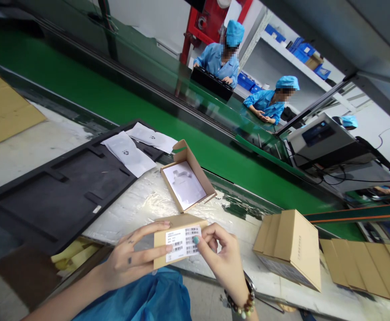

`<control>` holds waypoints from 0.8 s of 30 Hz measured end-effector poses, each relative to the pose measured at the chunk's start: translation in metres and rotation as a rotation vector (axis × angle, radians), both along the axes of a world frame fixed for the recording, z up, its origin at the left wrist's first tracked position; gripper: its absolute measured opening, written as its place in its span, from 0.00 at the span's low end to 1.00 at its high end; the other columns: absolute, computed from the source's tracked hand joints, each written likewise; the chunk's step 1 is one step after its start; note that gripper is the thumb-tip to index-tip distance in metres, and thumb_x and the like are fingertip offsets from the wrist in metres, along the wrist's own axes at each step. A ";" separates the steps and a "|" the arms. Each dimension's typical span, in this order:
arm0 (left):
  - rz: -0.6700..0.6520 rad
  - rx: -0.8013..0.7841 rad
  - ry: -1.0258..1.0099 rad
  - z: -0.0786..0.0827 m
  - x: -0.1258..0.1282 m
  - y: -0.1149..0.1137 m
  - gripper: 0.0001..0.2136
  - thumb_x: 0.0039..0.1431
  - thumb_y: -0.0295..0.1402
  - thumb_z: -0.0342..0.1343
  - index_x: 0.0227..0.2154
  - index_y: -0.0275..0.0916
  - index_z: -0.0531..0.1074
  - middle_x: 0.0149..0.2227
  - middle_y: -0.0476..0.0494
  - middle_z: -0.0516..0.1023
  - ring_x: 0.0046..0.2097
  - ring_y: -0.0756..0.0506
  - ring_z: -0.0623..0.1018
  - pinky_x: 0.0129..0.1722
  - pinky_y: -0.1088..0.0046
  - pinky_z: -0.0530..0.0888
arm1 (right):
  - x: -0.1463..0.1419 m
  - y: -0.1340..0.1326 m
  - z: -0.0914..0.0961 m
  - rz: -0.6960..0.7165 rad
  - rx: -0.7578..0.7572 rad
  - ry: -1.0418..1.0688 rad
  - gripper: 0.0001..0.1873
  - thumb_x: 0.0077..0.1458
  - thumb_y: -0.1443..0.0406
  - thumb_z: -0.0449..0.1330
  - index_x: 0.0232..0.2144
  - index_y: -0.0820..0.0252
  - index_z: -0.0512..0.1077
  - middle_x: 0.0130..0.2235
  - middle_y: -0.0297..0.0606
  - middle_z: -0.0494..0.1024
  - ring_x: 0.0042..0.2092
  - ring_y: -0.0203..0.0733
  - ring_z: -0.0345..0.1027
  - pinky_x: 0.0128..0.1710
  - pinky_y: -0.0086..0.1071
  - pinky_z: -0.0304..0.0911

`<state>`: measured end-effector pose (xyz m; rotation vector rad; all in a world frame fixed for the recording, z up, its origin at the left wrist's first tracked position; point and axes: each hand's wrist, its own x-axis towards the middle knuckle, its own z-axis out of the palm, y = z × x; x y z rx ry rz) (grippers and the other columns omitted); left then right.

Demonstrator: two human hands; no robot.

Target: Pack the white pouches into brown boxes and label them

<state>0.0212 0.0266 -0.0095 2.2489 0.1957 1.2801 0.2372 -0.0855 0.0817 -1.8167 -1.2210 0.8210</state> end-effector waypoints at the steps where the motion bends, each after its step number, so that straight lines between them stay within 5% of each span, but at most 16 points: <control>1: -0.001 0.001 0.004 0.000 0.000 0.000 0.15 0.60 0.23 0.60 0.50 0.41 0.74 0.60 0.35 0.65 0.59 0.39 0.72 0.51 0.61 0.81 | 0.000 0.000 0.000 0.001 0.000 -0.004 0.12 0.61 0.58 0.62 0.29 0.57 0.69 0.24 0.30 0.67 0.27 0.36 0.53 0.27 0.31 0.51; 11: 0.015 0.016 0.015 0.003 0.000 0.001 0.14 0.61 0.24 0.58 0.49 0.41 0.75 0.58 0.35 0.67 0.59 0.39 0.73 0.49 0.63 0.81 | -0.011 -0.002 0.002 0.021 0.056 -0.207 0.10 0.63 0.60 0.59 0.30 0.56 0.69 0.25 0.31 0.69 0.26 0.36 0.55 0.27 0.31 0.53; 16: 0.000 0.013 0.043 0.002 -0.002 -0.003 0.17 0.61 0.23 0.58 0.51 0.44 0.73 0.61 0.37 0.65 0.60 0.39 0.72 0.52 0.63 0.80 | -0.014 -0.006 -0.004 -0.140 0.110 -0.720 0.13 0.62 0.58 0.60 0.29 0.55 0.64 0.26 0.35 0.68 0.29 0.42 0.62 0.33 0.36 0.56; 19: 0.021 -0.001 0.082 0.001 -0.004 -0.007 0.19 0.61 0.22 0.59 0.52 0.45 0.72 0.62 0.39 0.65 0.60 0.39 0.72 0.52 0.63 0.80 | -0.022 -0.006 -0.015 -0.282 0.240 -0.966 0.13 0.64 0.56 0.55 0.40 0.60 0.67 0.42 0.50 0.75 0.46 0.56 0.69 0.48 0.49 0.58; 21: 0.019 -0.005 0.070 -0.002 -0.003 -0.008 0.22 0.60 0.23 0.60 0.56 0.46 0.69 0.61 0.41 0.69 0.59 0.39 0.74 0.53 0.63 0.80 | -0.045 -0.004 -0.030 -0.212 0.313 -1.032 0.25 0.69 0.53 0.43 0.54 0.65 0.66 0.55 0.57 0.72 0.59 0.63 0.63 0.60 0.59 0.46; 23: 0.044 -0.055 0.047 -0.008 0.001 -0.006 0.28 0.60 0.27 0.61 0.61 0.48 0.62 0.58 0.43 0.74 0.56 0.41 0.77 0.52 0.65 0.80 | -0.080 0.002 -0.052 -0.146 0.379 -1.046 0.37 0.69 0.50 0.32 0.61 0.69 0.63 0.59 0.56 0.71 0.62 0.63 0.62 0.65 0.59 0.36; 24: 0.084 -0.095 0.047 -0.013 0.004 -0.005 0.29 0.60 0.30 0.60 0.63 0.48 0.59 0.56 0.44 0.76 0.53 0.41 0.79 0.50 0.67 0.81 | -0.098 0.006 -0.064 -0.219 0.453 -1.045 0.34 0.70 0.54 0.33 0.62 0.69 0.64 0.58 0.54 0.73 0.60 0.57 0.65 0.67 0.52 0.38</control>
